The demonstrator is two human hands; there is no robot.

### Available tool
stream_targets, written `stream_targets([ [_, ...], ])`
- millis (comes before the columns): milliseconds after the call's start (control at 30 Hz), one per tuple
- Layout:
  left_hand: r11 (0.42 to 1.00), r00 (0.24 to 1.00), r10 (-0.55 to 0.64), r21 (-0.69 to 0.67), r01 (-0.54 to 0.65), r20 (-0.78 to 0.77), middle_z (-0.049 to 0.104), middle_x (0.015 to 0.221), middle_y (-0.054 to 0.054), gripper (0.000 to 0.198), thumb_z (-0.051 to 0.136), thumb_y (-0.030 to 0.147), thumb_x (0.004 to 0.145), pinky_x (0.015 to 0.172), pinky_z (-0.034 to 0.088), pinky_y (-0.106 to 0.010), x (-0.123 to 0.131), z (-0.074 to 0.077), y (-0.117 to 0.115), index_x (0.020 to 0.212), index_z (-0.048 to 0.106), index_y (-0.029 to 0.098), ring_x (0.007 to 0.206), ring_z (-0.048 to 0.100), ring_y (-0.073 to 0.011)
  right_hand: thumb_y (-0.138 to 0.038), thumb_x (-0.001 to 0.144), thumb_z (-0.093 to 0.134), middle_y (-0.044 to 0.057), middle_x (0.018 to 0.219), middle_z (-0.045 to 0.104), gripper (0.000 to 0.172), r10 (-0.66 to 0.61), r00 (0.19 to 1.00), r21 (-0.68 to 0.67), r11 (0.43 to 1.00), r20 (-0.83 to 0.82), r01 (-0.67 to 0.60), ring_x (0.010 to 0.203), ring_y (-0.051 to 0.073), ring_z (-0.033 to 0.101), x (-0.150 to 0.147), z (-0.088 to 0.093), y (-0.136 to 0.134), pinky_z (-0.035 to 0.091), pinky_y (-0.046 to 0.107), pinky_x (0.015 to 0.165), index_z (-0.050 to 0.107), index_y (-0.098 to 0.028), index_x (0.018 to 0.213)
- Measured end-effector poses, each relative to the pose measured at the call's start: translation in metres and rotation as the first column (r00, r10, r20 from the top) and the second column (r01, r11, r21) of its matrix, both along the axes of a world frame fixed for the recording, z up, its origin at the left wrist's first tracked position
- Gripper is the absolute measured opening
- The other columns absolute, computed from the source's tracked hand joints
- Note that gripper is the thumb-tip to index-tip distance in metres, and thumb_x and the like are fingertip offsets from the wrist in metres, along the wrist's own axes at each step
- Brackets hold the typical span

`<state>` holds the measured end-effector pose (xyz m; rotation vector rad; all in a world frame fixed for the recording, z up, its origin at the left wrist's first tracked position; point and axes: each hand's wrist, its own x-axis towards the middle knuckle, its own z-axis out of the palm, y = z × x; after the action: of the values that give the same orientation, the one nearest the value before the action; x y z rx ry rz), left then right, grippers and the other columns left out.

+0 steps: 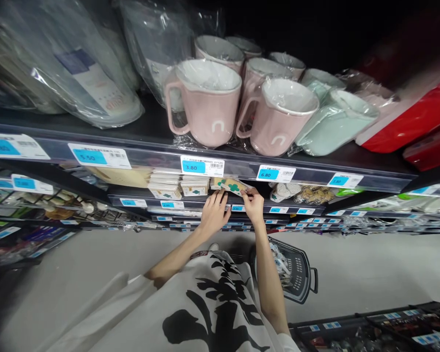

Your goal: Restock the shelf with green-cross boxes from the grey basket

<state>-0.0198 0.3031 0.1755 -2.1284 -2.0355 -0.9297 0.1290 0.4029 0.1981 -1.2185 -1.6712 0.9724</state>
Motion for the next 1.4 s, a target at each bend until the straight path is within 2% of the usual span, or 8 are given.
stream_targets([
  [167,1.0,1.0,-0.016,-0.007,0.016,-0.025,0.045,0.155,-0.025,0.048,0.05,0.029,0.097,0.115,0.04,-0.054,-0.004,-0.001,0.005,0.139,0.054,0.007,0.145,0.04,-0.0386,-0.062,0.084,0.065,0.008,0.083,0.072,0.044,0.005,0.999,0.045,0.999,0.051,-0.007,0.072,0.023,0.069,-0.001,0.001,0.007,0.057,0.032,0.067,0.064,-0.019,0.088],
  [333,1.0,0.999,-0.002,-0.026,0.001,-0.053,0.051,0.148,-0.024,0.049,0.052,0.032,0.095,0.117,0.04,-0.052,-0.008,0.0,0.011,0.138,0.056,0.009,0.147,0.04,-0.0372,-0.06,0.086,0.064,0.008,0.082,0.074,0.038,0.049,0.994,0.137,0.989,0.093,-0.062,0.078,0.025,0.071,-0.012,0.007,0.019,0.059,0.036,0.072,0.063,-0.022,0.084],
  [567,1.0,0.998,-0.01,-0.022,0.009,-0.06,0.053,0.147,-0.024,0.046,0.051,0.031,0.097,0.117,0.04,-0.051,-0.009,0.004,0.01,0.135,0.059,0.007,0.143,0.044,-0.0365,-0.05,0.081,0.073,0.008,0.082,0.077,0.033,0.005,0.989,0.125,0.992,0.149,-0.024,0.073,0.025,0.075,-0.035,0.008,0.028,0.061,0.038,0.072,0.068,-0.021,0.096],
  [700,0.999,0.998,-0.012,-0.04,0.01,-0.06,0.057,0.143,-0.021,0.042,0.049,0.029,0.098,0.114,0.043,-0.049,-0.011,0.007,0.006,0.133,0.06,0.009,0.139,0.048,-0.0345,-0.044,0.083,0.073,0.009,0.083,0.078,0.027,-0.009,0.982,0.118,0.993,0.19,-0.014,0.075,0.025,0.075,-0.041,0.006,0.028,0.062,0.038,0.075,0.069,-0.02,0.095],
  [867,0.999,0.997,-0.015,-0.04,0.012,-0.075,0.061,0.139,-0.018,0.041,0.044,0.026,0.1,0.113,0.044,-0.045,-0.013,0.012,0.004,0.133,0.061,0.008,0.133,0.052,-0.0328,-0.045,0.082,0.074,0.011,0.098,0.079,0.039,0.032,0.992,0.081,0.996,0.119,-0.042,0.089,0.027,0.076,-0.045,0.0,0.027,0.063,0.041,0.082,0.068,-0.019,0.109],
  [1100,1.0,0.997,-0.018,-0.025,0.016,-0.076,0.055,0.148,-0.019,0.044,0.044,0.024,0.1,0.117,0.041,-0.047,-0.011,0.014,0.001,0.137,0.059,0.007,0.144,0.043,-0.0342,-0.044,0.081,0.074,0.011,0.108,0.078,0.037,0.064,0.994,0.099,0.992,0.088,-0.073,0.098,0.028,0.076,-0.043,-0.004,0.028,0.064,0.042,0.083,0.069,-0.021,0.11],
  [1233,1.0,0.998,-0.007,-0.017,0.006,-0.065,0.048,0.155,-0.02,0.046,0.045,0.024,0.099,0.12,0.038,-0.049,-0.011,0.014,-0.001,0.14,0.057,0.006,0.151,0.033,-0.0344,-0.042,0.076,0.079,0.011,0.11,0.078,0.04,0.06,0.994,0.108,0.992,0.089,-0.07,0.103,0.029,0.074,-0.042,-0.006,0.03,0.064,0.044,0.086,0.07,-0.021,0.109],
  [1400,1.0,0.999,-0.014,-0.021,0.012,-0.05,0.044,0.158,-0.02,0.044,0.048,0.023,0.097,0.12,0.038,-0.051,-0.013,0.012,0.003,0.137,0.06,0.008,0.154,0.029,-0.0334,-0.039,0.074,0.081,0.013,0.107,0.078,0.036,0.026,0.994,0.088,0.996,0.105,-0.036,0.095,0.03,0.076,-0.044,-0.01,0.035,0.064,0.045,0.086,0.071,-0.018,0.103],
])
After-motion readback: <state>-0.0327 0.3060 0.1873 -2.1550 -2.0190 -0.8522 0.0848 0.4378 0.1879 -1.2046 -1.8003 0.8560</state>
